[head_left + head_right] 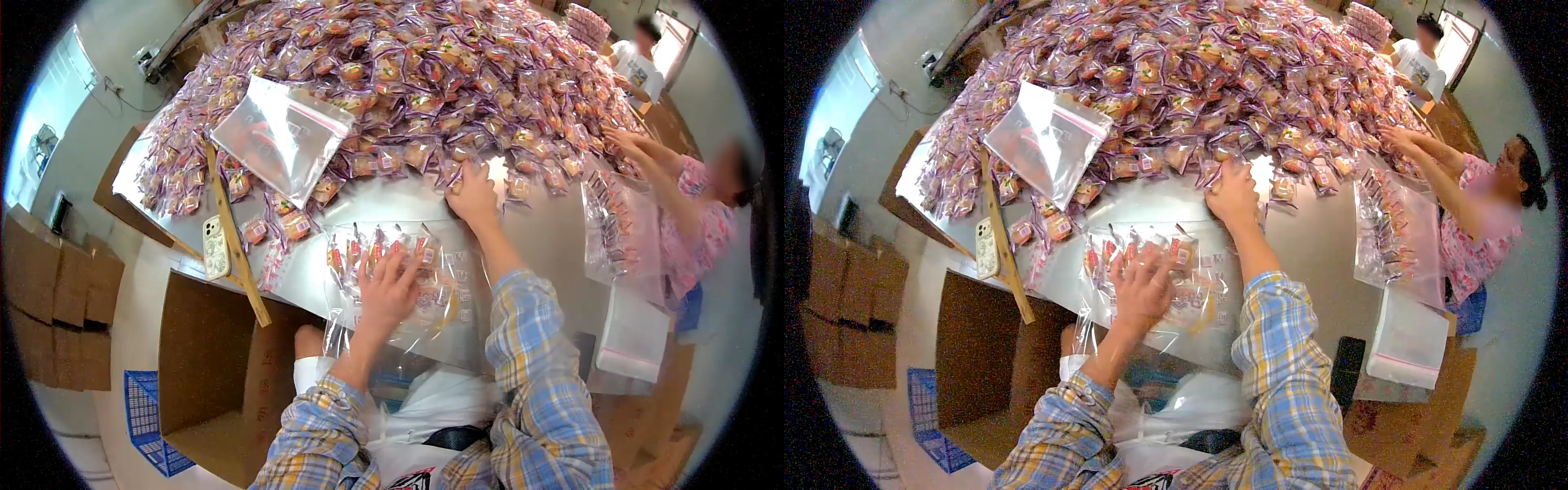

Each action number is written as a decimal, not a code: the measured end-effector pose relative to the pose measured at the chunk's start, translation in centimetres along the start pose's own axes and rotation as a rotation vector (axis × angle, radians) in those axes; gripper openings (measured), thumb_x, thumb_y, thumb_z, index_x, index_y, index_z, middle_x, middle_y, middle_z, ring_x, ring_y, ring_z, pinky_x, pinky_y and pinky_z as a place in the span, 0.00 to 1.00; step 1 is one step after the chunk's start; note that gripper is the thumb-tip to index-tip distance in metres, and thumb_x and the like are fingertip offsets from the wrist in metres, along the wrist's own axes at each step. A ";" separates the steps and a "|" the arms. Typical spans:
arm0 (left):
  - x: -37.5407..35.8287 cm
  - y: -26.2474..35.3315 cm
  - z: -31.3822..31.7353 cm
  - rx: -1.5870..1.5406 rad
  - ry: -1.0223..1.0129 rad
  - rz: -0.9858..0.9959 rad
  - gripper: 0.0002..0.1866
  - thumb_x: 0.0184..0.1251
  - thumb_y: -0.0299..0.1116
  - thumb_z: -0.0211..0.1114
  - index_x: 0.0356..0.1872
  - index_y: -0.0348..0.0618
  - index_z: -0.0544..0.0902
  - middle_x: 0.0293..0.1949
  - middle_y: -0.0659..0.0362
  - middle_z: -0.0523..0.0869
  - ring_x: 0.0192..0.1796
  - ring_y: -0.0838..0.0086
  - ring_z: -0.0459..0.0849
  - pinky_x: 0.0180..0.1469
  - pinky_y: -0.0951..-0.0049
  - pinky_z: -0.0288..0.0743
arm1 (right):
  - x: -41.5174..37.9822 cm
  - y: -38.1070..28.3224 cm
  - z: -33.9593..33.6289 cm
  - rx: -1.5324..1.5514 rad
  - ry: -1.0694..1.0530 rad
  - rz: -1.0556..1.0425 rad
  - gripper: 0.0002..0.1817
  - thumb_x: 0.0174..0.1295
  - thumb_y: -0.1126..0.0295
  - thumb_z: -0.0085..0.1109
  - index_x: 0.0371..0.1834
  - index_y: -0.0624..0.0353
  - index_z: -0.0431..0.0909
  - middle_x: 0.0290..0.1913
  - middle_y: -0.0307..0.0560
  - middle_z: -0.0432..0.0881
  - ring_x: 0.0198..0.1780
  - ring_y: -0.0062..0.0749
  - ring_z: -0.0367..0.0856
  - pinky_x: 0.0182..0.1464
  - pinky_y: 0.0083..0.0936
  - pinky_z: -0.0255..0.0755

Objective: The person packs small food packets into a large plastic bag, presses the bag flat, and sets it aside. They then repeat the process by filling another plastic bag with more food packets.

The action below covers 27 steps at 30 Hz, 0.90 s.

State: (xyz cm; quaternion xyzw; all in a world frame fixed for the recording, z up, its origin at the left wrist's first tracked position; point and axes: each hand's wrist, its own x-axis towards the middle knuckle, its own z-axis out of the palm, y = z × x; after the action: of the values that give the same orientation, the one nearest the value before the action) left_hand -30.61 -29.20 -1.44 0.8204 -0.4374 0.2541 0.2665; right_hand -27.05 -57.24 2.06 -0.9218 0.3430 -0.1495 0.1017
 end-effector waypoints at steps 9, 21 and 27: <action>-0.4 -0.4 0.4 -0.022 0.032 0.012 0.27 0.59 0.38 0.72 0.63 0.63 0.85 0.62 0.64 0.81 0.65 0.68 0.80 0.77 0.41 0.61 | -0.3 2.2 -0.8 0.036 0.151 -0.143 0.41 0.53 0.54 0.75 0.73 0.45 0.71 0.76 0.69 0.61 0.63 0.72 0.76 0.56 0.55 0.82; -0.6 -0.9 0.2 -0.038 0.066 0.036 0.22 0.61 0.37 0.74 0.58 0.61 0.87 0.58 0.63 0.83 0.61 0.66 0.82 0.76 0.45 0.65 | 3.2 1.9 -2.1 -0.050 -0.270 -0.308 0.49 0.51 0.40 0.76 0.78 0.39 0.71 0.70 0.68 0.68 0.63 0.71 0.78 0.65 0.53 0.77; 0.2 -0.8 -1.2 -0.091 0.159 0.038 0.22 0.57 0.36 0.73 0.55 0.65 0.89 0.54 0.67 0.85 0.58 0.69 0.83 0.76 0.45 0.62 | 2.2 1.4 0.0 0.056 -0.161 -0.259 0.47 0.52 0.44 0.75 0.78 0.39 0.71 0.73 0.67 0.63 0.61 0.75 0.77 0.66 0.53 0.77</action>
State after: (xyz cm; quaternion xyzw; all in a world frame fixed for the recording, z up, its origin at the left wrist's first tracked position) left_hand -30.03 -28.14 -0.64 0.7763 -0.4415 0.3030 0.3326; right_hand -26.32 -59.76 2.14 -0.9641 0.2077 -0.0963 0.1346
